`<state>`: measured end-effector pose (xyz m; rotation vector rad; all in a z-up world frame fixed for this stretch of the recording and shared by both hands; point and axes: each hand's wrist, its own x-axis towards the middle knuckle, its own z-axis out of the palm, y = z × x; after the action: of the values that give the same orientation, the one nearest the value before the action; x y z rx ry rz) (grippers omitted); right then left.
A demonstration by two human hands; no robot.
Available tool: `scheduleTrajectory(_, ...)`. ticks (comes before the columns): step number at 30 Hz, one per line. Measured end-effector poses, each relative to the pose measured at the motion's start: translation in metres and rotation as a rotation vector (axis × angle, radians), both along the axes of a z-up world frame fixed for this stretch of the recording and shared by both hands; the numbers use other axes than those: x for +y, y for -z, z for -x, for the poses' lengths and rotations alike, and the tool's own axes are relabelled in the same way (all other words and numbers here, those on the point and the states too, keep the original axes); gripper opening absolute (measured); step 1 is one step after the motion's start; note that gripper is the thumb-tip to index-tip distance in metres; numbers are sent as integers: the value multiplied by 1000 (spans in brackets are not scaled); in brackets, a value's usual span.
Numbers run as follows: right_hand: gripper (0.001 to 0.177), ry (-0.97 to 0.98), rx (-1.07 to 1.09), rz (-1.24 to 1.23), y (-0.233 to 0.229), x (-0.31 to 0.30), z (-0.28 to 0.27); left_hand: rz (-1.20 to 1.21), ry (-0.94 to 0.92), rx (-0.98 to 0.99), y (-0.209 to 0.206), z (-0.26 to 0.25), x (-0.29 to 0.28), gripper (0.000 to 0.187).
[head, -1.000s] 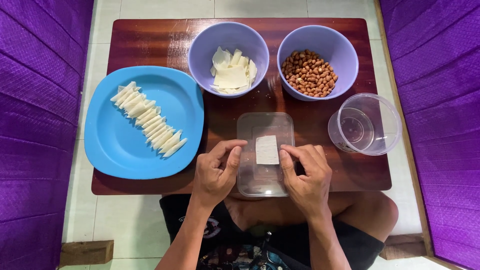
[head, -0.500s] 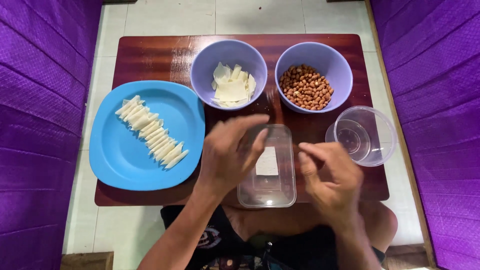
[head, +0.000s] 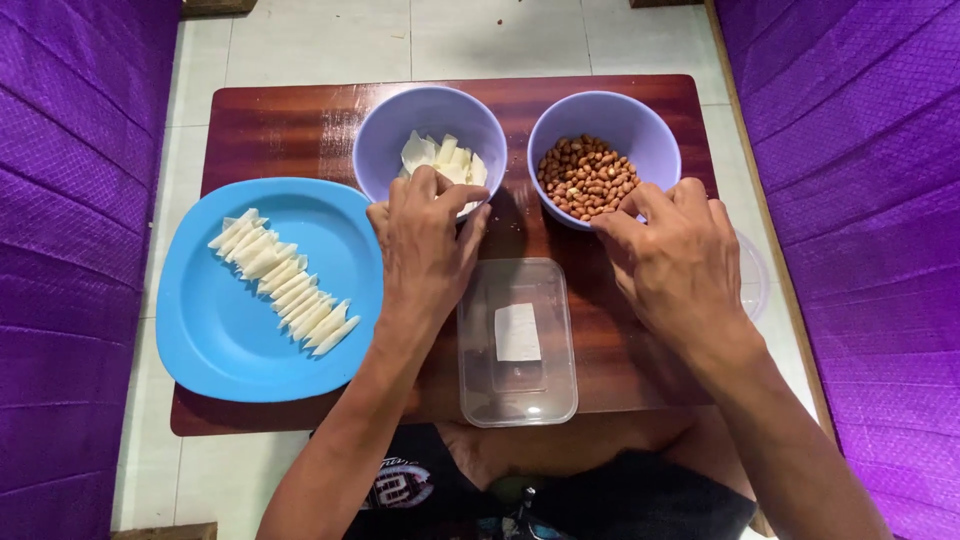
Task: Wrapping individual peanuts in small squares of dough and rolling them into cylinders to prepare snacks.
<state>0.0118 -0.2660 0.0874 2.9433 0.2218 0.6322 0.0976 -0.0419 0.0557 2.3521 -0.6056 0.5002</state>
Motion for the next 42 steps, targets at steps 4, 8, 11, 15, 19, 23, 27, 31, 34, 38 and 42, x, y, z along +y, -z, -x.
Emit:
scheduleTrajectory(4,10,-45,2,-83,-11,-3,-2,25,21,-71,1,-8,-17,23)
scheduleTrajectory(8,20,-124,110,-345,-32,-14,-22,-10,70,-72,0,-16,-38,17)
scheduleTrajectory(11,26,-107,298,-340,-21,-32,-57,-74,91,-39,8,-15,-45,18)
scheduleTrajectory(15,73,-10,620,-381,16,-41,-103,-106,86,-39,9,-11,-47,13)
scheduleTrajectory(19,57,26,662,-294,44,-50,-125,-117,76,-50,14,-11,-49,14)
scheduleTrajectory(23,26,-25,547,-353,9,-56,-119,-124,82,-66,16,-13,-51,15)
scheduleTrajectory(27,22,22,534,-563,-46,-44,-98,-106,76,-70,16,-14,-51,16)
scheduleTrajectory(31,16,9,484,-485,-32,-67,-99,-95,72,-60,14,-13,-52,16)
scheduleTrajectory(34,16,52,523,-432,-24,-68,-99,-87,79,-58,14,-14,-52,17)
scheduleTrajectory(38,16,41,558,-392,0,-64,-104,-86,70,-60,16,-15,-53,17)
scheduleTrajectory(42,25,31,608,-358,24,-65,-115,-88,61,-58,16,-15,-53,17)
